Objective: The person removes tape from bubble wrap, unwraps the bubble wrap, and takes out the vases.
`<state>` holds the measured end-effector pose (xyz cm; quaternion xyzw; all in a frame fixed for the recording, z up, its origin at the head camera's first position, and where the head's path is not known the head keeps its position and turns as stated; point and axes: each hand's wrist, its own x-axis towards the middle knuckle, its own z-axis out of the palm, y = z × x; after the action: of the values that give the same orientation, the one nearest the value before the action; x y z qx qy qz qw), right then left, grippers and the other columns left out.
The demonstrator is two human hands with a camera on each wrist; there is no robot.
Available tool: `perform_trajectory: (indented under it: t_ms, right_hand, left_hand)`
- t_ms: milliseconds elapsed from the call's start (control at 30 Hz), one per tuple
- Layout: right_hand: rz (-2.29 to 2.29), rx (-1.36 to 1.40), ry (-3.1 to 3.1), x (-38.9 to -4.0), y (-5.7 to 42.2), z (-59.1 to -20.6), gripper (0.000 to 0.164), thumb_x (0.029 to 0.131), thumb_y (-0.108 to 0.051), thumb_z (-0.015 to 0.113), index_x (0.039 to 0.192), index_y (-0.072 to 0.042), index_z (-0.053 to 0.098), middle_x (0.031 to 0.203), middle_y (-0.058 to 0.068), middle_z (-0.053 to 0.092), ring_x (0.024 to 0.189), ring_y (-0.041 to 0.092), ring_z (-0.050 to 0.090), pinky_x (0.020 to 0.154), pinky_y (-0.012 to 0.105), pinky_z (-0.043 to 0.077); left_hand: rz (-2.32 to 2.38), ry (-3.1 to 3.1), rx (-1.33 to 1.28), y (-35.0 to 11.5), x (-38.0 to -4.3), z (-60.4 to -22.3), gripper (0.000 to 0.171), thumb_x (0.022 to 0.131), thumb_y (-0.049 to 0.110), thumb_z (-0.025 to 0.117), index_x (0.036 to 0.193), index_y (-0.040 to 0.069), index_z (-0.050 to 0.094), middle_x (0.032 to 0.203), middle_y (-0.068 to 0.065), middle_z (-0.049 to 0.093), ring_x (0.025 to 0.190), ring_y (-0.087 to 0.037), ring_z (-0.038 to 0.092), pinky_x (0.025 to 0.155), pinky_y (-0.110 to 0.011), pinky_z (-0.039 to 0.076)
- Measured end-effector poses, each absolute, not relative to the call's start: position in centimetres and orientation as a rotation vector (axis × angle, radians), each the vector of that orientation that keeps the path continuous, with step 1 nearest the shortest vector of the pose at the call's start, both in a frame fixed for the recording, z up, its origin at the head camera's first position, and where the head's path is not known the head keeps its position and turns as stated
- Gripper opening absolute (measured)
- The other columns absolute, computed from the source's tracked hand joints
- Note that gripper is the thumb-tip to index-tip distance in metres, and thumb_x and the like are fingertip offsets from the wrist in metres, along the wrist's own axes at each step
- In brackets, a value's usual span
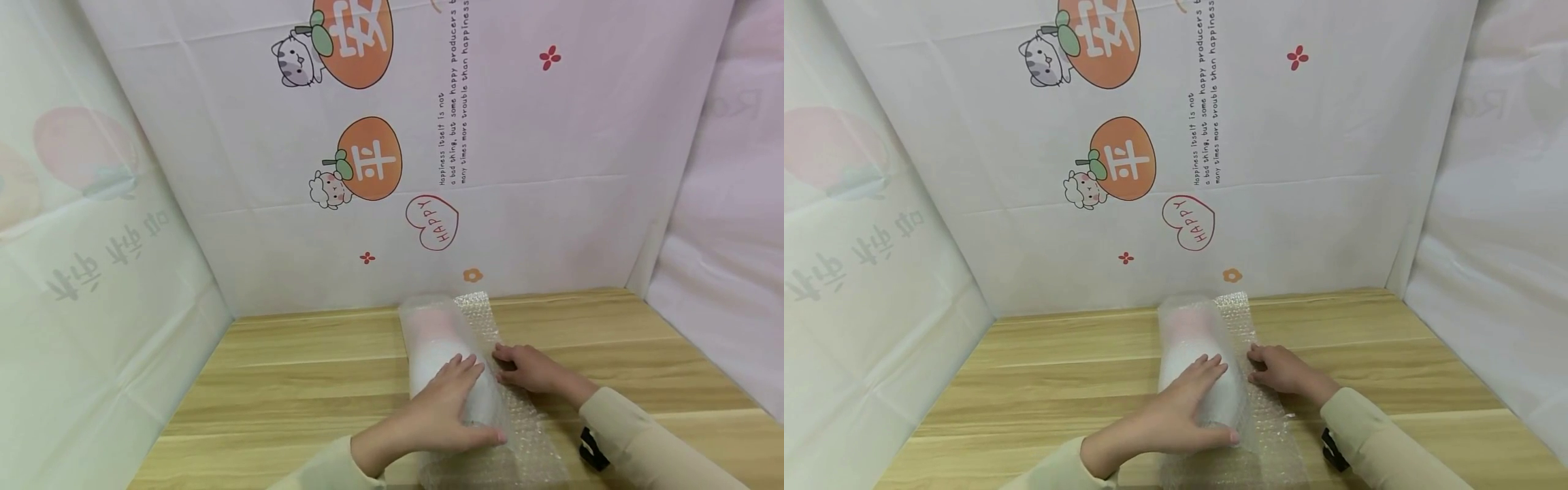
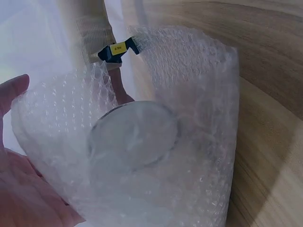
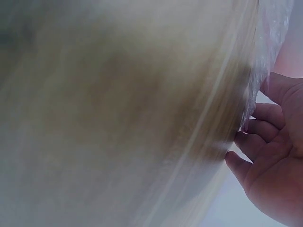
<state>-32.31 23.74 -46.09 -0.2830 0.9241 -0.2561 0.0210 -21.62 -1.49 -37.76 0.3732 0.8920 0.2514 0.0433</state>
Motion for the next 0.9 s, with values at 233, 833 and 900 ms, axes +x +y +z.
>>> perform_trajectory:
  t_ms: [233,833,900]
  right_hand:
    - [-0.791,-0.886,2.867,-32.31,23.69,-46.12,0.048,0.09,-0.016,0.07,0.124,0.016,0.057,0.131,0.037,0.048,0.122,0.05,0.047,0.1,0.058,0.037]
    - [-0.81,-0.836,2.841,-32.2,23.71,-45.98,0.05,0.091,-0.017,0.068,0.127,0.016,0.054,0.134,0.037,0.045,0.124,0.049,0.044,0.101,0.058,0.036]
    - [-0.809,-0.829,2.841,-32.2,23.71,-46.02,0.05,0.091,-0.017,0.068,0.127,0.016,0.054,0.134,0.036,0.046,0.124,0.049,0.044,0.101,0.058,0.035]
  left_hand:
    - [0.589,2.782,1.188,-0.86,-21.27,-37.87,0.098,0.081,0.066,0.063,0.152,0.007,0.031,0.155,-0.009,0.029,0.144,-0.033,0.018,0.116,-0.041,0.017]
    - [0.382,2.828,1.209,-0.63,-20.93,-37.97,0.088,0.083,0.057,0.064,0.15,0.009,0.036,0.153,-0.008,0.033,0.144,-0.032,0.017,0.116,-0.041,0.015]
    - [0.394,2.827,1.204,-0.62,-20.91,-37.99,0.086,0.084,0.057,0.063,0.149,0.009,0.036,0.153,-0.008,0.033,0.144,-0.032,0.017,0.116,-0.041,0.015]
